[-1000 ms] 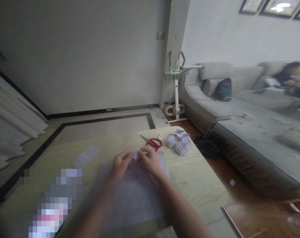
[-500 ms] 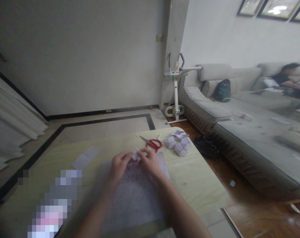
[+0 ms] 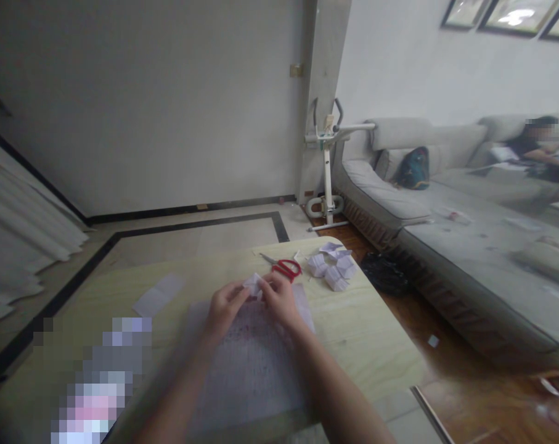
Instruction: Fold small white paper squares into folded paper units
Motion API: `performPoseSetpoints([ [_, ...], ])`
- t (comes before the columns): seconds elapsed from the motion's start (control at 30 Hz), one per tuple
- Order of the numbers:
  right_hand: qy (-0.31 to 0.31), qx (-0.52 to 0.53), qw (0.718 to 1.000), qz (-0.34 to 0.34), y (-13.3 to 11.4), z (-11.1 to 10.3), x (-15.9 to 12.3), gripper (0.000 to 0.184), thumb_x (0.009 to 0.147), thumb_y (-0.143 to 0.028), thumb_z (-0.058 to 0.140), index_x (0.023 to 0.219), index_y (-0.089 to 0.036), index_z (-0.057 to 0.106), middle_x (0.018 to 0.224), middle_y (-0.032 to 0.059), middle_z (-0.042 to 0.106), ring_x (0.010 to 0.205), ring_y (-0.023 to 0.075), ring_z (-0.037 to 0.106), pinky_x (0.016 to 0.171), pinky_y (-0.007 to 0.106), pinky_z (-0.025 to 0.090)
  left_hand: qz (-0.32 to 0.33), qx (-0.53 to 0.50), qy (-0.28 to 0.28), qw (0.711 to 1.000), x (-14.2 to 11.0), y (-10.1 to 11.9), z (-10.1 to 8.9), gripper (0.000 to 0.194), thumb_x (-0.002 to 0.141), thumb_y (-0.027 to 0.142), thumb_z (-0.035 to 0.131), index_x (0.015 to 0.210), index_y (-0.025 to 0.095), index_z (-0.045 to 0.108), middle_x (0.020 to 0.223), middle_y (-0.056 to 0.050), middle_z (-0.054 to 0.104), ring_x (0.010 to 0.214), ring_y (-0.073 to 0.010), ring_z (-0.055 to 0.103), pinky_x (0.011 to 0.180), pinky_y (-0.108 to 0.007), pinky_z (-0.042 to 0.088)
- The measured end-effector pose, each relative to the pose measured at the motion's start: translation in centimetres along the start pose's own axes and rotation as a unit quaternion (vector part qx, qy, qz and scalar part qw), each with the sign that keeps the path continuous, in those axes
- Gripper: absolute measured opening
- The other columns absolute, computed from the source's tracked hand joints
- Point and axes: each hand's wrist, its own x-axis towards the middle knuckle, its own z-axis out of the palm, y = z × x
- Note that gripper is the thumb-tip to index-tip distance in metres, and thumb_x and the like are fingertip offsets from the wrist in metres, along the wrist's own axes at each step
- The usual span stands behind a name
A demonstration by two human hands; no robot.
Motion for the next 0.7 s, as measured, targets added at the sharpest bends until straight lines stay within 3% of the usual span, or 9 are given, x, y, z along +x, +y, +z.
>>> performPoseSetpoints([
  [0.17, 0.004, -0.015, 1.000, -0.003, 0.0, 0.1, -0.1, 0.025, 0.079, -0.039, 0.055, 0.070, -0.016, 0.056, 0.058, -0.0014, 0.050, 0.051, 0.0109, 0.046, 0.048, 0.022, 0.034, 0.049, 0.075, 0.011, 0.996, 0.0, 0.3, -0.2, 0.025, 0.079, 0.034, 0.056, 0.070, 0.013, 0.067, 0.067, -0.003, 0.066, 0.067, -0.0156, 0.060, 0.062, -0.022, 0.045],
  [0.37, -0.014, -0.039, 0.999, -0.001, -0.4, 0.1, -0.3, 0.024, 0.080, -0.038, 0.054, 0.069, -0.017, 0.057, 0.062, -0.0002, 0.054, 0.057, 0.0119, 0.050, 0.053, 0.022, 0.037, 0.054, 0.109, 0.032, 0.992, -0.3, 1.0, -0.5, 0.032, 0.081, 0.035, 0.052, 0.057, 0.015, 0.060, 0.057, 0.001, 0.059, 0.058, -0.0135, 0.055, 0.057, -0.021, 0.040],
  [0.7, -0.034, -0.052, 0.998, -0.003, -0.1, 0.1, -0.3, 0.024, 0.079, -0.036, 0.057, 0.068, -0.015, 0.059, 0.063, 0.0008, 0.057, 0.059, 0.0119, 0.051, 0.053, 0.022, 0.038, 0.040, 0.089, 0.033, 0.995, -0.1, 0.6, -0.6, 0.027, 0.080, 0.035, 0.053, 0.064, 0.015, 0.063, 0.059, 0.000, 0.061, 0.059, -0.0142, 0.056, 0.057, -0.022, 0.042],
])
